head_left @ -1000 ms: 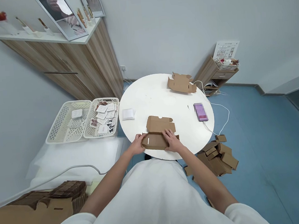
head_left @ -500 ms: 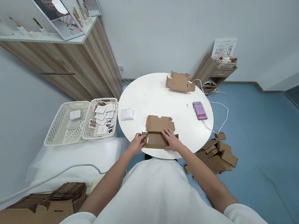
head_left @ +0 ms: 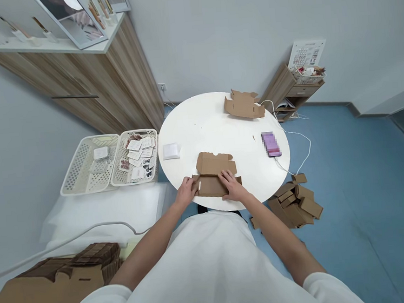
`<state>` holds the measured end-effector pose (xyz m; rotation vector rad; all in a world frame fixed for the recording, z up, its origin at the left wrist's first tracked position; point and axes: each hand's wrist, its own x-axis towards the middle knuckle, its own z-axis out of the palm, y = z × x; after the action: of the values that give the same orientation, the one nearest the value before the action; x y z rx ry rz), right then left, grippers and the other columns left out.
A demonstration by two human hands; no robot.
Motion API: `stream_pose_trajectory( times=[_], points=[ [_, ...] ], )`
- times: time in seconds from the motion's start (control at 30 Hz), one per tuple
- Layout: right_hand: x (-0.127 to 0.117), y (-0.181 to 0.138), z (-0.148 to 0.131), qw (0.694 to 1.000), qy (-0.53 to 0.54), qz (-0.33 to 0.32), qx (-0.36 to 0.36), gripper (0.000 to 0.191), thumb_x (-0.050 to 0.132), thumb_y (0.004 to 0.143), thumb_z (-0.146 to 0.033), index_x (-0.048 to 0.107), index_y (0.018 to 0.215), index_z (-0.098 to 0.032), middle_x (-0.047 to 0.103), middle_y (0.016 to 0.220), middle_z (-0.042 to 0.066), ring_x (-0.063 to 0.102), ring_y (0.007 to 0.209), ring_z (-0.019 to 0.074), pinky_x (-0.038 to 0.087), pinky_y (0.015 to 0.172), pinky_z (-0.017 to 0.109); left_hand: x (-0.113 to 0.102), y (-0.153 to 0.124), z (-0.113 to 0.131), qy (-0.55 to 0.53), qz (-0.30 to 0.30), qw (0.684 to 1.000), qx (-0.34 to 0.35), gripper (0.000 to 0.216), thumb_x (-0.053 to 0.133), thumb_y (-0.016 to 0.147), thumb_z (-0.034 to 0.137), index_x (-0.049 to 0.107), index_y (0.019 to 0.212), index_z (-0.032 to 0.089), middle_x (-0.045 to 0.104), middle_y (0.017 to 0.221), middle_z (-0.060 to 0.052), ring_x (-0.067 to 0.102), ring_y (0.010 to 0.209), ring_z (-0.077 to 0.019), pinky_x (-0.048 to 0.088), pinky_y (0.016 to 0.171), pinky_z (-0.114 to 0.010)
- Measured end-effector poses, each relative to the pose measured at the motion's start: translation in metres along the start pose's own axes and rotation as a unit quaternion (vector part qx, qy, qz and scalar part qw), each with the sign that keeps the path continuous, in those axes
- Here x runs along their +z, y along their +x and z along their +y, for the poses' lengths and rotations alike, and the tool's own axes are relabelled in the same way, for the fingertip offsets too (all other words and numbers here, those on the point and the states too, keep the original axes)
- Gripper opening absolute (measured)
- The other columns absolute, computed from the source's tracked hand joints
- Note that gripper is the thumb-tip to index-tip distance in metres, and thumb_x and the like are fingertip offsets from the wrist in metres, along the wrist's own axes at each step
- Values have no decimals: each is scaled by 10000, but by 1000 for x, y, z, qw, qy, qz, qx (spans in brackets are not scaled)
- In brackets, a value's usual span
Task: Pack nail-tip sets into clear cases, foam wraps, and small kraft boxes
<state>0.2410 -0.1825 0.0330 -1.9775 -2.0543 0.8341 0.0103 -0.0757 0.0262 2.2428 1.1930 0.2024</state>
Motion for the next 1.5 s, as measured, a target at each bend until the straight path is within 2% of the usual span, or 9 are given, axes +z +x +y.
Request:
stream_pose_trajectory(
  times=[0.13, 0.3, 0.57, 0.73, 1.07, 1.23, 1.33, 1.4, 1.5],
  points=[
    [4, -1, -2, 1000, 1, 18, -16, 1151, 747, 557, -346, -38, 1393, -251, 63, 1471, 83, -58, 1338, 313, 178, 1060, 495, 3, -6, 5, -45, 53, 998, 1, 370, 529, 751, 213, 465, 1115, 202, 500, 1039, -59, 547, 907, -185, 467, 763, -316],
    [7, -2, -4, 999, 4, 40, -15, 1128, 732, 576, -320, -36, 1396, -226, 75, 1467, 95, -58, 1337, 315, 192, 1056, 497, 2, -5, 21, -142, 114, 982, -57, 423, 489, 757, 169, 444, 1178, 162, 529, 1039, -72, 548, 673, -104, 488, 702, -287],
    [10, 0, -5, 999, 8, 38, -17, 1134, 740, 563, -333, -22, 1397, -227, 48, 1470, 93, -63, 1337, 314, 185, 1057, 499, 7, -7, 36, -184, 65, 974, -114, 437, 567, 731, 361, 506, 1114, 158, 555, 1086, -104, 566, 860, -174, 474, 707, -296],
    [7, -1, -4, 999, 14, 18, -31, 1171, 744, 541, -416, -30, 1397, -219, 34, 1472, 98, -86, 1336, 310, 179, 1059, 486, 6, -1, 29, -164, 33, 974, -151, 411, 519, 752, 250, 431, 1140, 145, 606, 947, -74, 584, 706, -141, 454, 684, -288],
    [-4, 0, -4, 998, -31, -14, -56, 1236, 664, 508, -635, -54, 1395, -162, 8, 1469, 148, -48, 1335, 341, 145, 1060, 487, 0, 13, 29, -60, -33, 986, -153, 299, 488, 705, 122, 498, 1001, 169, 614, 874, -45, 572, 828, -168, 403, 679, -253],
    [-11, -2, -5, 998, -28, -14, -61, 1159, 576, 561, -697, -6, 1400, -148, 52, 1466, 153, 9, 1338, 333, 158, 1062, 470, 6, 15, 32, -15, -28, 988, -152, 319, 482, 688, 95, 479, 997, 177, 599, 898, -57, 556, 872, -196, 401, 703, -281],
    [-18, -4, -7, 998, -14, 13, -53, 1048, 543, 628, -667, 38, 1401, -173, 81, 1467, 130, 45, 1339, 325, 186, 1055, 470, 7, 13, 35, -24, 8, 992, -125, 436, 465, 717, 121, 402, 1147, 151, 570, 970, -96, 538, 939, -222, 412, 750, -325],
    [-21, -9, -7, 998, -8, 48, -37, 971, 543, 665, -623, 74, 1399, -193, 77, 1469, 115, 48, 1338, 329, 197, 1048, 488, 4, 10, 35, -40, 26, 994, -94, 577, 482, 744, 195, 272, 1278, 135, 517, 1084, -130, 509, 1014, -237, 415, 789, -345],
    [-22, -24, -1, 989, 21, 143, 42, 838, 523, 736, -526, 104, 1391, -215, 79, 1467, 100, 58, 1339, 314, 209, 1045, 500, -6, 6, 35, -49, 3, 998, -50, 788, 520, 748, 370, 76, 1376, 197, 385, 1246, -140, 519, 1015, -247, 431, 786, -355]
  ],
)
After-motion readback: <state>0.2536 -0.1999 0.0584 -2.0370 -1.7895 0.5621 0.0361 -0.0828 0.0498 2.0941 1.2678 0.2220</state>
